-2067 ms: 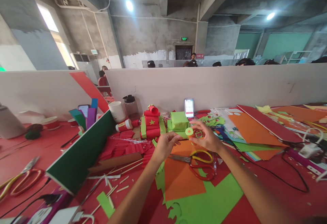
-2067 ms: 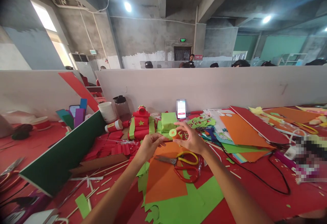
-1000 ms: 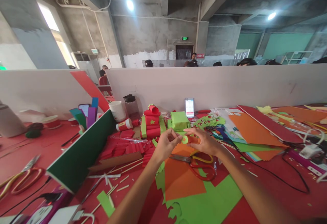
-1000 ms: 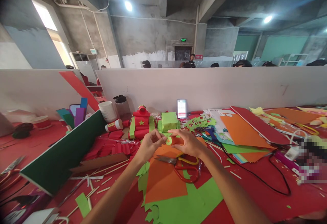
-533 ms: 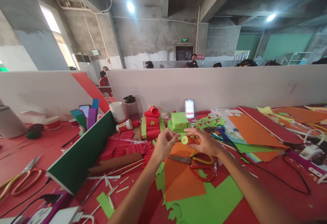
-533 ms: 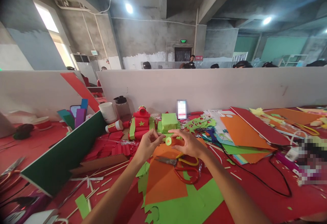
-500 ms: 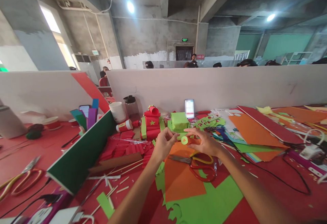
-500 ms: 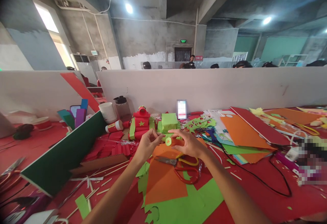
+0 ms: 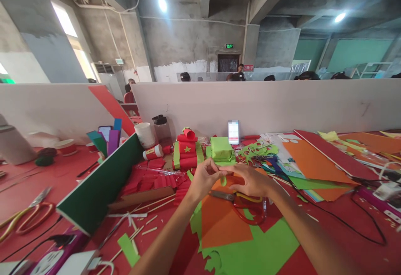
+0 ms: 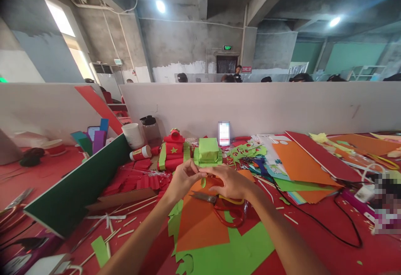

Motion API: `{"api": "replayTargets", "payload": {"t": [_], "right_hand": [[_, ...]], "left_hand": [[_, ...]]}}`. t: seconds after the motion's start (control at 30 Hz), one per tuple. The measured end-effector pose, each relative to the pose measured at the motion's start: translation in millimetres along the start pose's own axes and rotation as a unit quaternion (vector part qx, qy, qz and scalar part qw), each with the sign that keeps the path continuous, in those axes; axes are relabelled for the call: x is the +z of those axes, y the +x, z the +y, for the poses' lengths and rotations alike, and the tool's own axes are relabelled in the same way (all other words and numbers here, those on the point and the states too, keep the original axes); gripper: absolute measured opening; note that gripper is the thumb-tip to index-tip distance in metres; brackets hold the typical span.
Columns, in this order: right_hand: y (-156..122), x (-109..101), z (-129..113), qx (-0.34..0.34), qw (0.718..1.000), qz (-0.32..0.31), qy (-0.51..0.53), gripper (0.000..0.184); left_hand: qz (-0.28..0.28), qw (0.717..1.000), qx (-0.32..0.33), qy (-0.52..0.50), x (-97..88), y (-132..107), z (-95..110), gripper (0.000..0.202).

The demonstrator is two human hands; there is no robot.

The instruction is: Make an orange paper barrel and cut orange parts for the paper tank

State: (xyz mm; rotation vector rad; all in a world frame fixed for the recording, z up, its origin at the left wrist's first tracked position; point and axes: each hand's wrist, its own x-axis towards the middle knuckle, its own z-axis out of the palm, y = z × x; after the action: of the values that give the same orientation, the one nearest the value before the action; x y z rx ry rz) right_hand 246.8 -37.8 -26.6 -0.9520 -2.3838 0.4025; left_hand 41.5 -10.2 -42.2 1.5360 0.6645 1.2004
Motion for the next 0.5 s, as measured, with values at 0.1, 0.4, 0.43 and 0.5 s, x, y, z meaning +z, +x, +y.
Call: {"api": "replayTargets", "payload": {"t": [0.1,0.4,0.43,0.5], "right_hand": [[0,-4,-1,0.001,1.0,-0.004,-0.004,0.069],[-11,-27,3,0.046,0.998,0.03,0.034,0.054],[-12,-29,4,0.052,0.997,0.044,0.047,0.057],[-15,-33,3,0.058,0.994,0.063,0.063,0.06]], "left_hand": [[0.034,0.999,0.024,-0.013,-1.9,0,1,0.039],[0.2,0.976,0.063,0.059,-32.0,7,8,0.027],[0.182,0.978,0.059,0.079,-32.6,7,7,0.025],[0.132,0.98,0.049,0.14,-31.2,6,1,0.019]]}}
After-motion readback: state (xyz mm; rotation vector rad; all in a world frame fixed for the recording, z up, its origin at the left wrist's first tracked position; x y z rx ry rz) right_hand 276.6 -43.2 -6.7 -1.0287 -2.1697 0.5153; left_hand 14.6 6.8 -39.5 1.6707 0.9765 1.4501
